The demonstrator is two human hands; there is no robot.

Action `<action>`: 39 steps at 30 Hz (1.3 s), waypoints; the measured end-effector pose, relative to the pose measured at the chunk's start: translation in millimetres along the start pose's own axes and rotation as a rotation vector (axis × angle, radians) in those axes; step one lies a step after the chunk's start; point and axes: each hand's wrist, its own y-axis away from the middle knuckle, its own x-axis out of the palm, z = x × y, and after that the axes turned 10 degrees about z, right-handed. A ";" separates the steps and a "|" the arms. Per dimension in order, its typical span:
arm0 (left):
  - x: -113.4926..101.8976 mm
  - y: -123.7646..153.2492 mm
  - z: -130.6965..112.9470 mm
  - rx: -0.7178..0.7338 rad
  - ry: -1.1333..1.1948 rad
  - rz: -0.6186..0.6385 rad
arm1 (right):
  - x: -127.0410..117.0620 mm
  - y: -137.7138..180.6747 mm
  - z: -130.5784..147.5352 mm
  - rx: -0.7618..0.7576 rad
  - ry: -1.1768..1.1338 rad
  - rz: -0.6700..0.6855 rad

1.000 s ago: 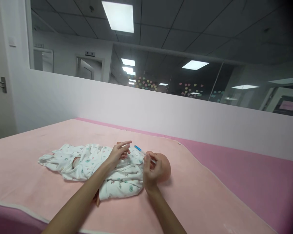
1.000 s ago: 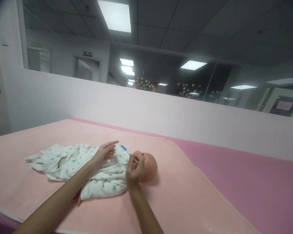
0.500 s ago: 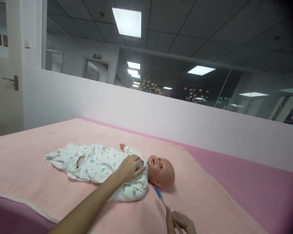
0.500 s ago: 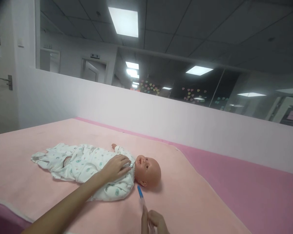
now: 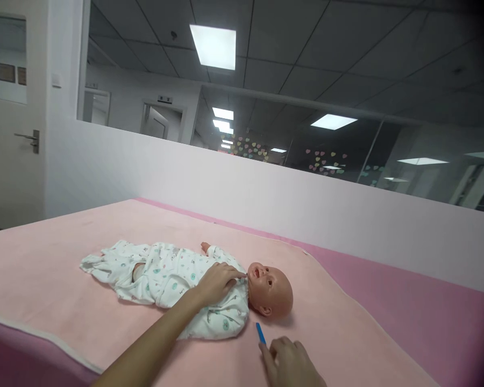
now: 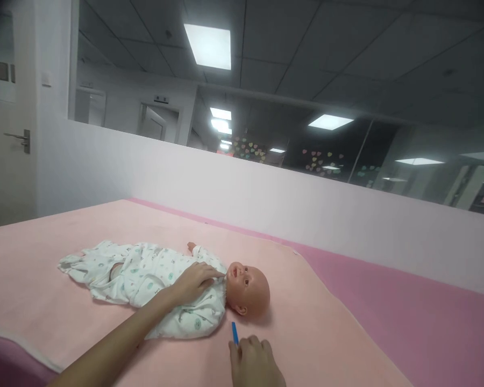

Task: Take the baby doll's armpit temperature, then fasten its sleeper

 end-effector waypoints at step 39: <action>3.9 2.1 16.0 0.021 0.372 0.016 | 14.1 -94.1 60.9 -0.395 -0.533 -0.097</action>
